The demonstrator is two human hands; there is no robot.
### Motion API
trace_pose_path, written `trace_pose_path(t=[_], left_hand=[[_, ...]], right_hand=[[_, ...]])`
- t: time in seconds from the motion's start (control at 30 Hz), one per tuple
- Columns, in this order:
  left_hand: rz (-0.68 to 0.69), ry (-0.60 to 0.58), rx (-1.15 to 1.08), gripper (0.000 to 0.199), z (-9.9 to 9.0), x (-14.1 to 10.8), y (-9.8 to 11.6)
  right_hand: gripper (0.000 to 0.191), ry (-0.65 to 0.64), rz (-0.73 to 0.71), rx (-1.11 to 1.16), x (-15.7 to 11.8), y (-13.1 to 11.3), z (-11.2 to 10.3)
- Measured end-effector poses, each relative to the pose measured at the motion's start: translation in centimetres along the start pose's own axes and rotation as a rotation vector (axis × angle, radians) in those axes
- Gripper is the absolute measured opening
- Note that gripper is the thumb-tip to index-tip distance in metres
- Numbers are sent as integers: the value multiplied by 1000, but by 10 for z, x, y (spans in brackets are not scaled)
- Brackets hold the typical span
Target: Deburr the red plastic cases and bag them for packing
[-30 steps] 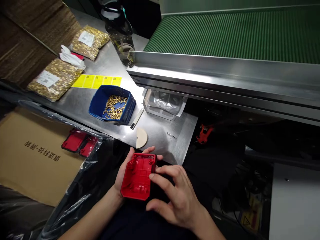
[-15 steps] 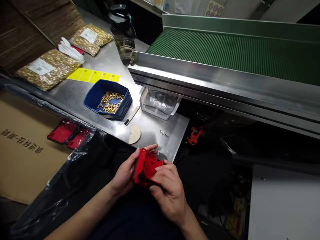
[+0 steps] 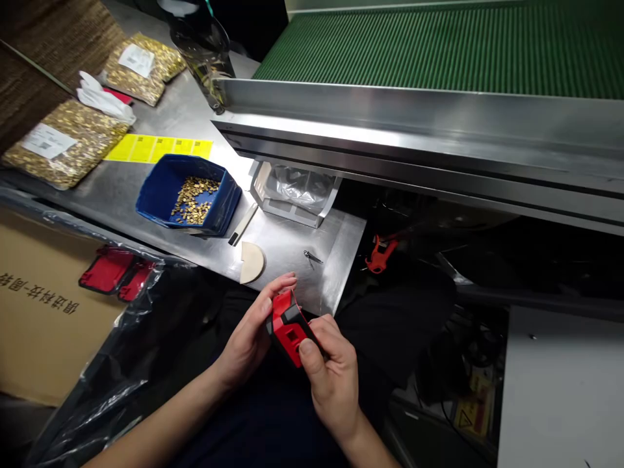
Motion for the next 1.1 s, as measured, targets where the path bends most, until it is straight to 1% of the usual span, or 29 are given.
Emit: trace_pose_path(t=[0.07,0.13,0.33,0.47,0.57,0.67,0.73,0.83,0.9,1.0,1.03,1.07,1.1], left_hand=[[6,-18,28,43,-1,1,0],[-22,-40,21,50,-2,0,-4],[-80,-61,-60,82,-9,-2,-12],[-147,-58,-85,89,-10,1,-18],[-192,-67,-72,88,-6,3,-19],[-134,-95,-23,82,3,6,-8],[-87,-129,48,79,10,7,-2],[-65,-196,174,73,19,7,0],[-71,-242,197,69,22,4,-1],[-72,-303,191,67,21,-7,-1],[-71,-332,198,67,21,-12,-1],[-74,-363,206,67,22,-18,-1],[-80,-394,211,67,22,-25,-1]], right_hand=[[32,-4,5,-10,1,1,0],[32,-13,7,-16,3,1,0],[30,-12,15,-27,6,0,3],[28,7,25,-27,4,1,3],[29,43,45,-50,1,4,0],[30,75,64,-69,-2,7,-4],[29,79,64,-72,-3,7,-5],[30,70,50,-95,-4,5,-6],[36,24,11,-119,-4,-1,-5],[55,-113,-19,-99,-8,-9,0],[57,-140,3,-77,-10,-10,-2],[53,-156,47,-57,-12,-9,-4],[44,-170,103,-47,-14,-7,-6]])
Point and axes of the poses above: each hand's wrist, its own x-axis towards the middle knuckle, its own z-axis out of the palm, y = z × x, the point moved 10 cm from there along x, towards the middle knuckle, and after that the axes turned 3 degrees about -y, right-handed, at the moved point
